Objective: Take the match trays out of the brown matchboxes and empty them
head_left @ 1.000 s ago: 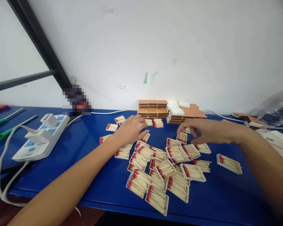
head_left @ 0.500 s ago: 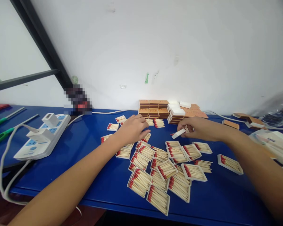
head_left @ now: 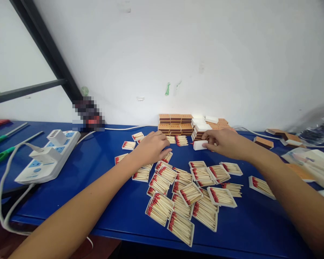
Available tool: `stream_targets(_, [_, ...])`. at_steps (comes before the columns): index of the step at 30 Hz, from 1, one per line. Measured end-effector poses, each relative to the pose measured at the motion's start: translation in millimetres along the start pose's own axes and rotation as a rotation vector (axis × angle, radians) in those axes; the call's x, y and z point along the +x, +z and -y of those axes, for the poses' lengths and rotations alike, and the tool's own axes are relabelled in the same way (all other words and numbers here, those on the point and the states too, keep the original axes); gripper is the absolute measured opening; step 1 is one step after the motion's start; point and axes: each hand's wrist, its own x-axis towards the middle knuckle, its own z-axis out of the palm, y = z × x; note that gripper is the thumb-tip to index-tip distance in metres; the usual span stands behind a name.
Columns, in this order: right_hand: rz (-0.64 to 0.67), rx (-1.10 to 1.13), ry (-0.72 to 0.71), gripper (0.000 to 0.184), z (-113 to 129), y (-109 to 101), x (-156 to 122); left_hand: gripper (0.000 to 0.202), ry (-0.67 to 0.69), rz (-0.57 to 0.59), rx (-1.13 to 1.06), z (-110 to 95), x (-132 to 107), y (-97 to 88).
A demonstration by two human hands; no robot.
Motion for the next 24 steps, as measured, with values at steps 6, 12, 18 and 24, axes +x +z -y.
stream_targets(6, [-0.074,-0.102,-0.008,0.018,7,1,1,0.026,0.007,-0.005,-0.003,1,0,0.0])
stream_targets(12, [-0.007,-0.100,-0.049,0.033,15,5,-1,0.026,0.001,0.013,0.001,0,0,-1.3])
stream_targets(18, [0.014,-0.150,-0.081,0.030,10,11,2,0.026,0.002,0.015,-0.002,-1,0,-1.7])
stream_targets(24, [-0.003,-0.163,-0.033,0.038,16,4,-1,0.026,-0.005,0.030,-0.004,-1,0,-1.8])
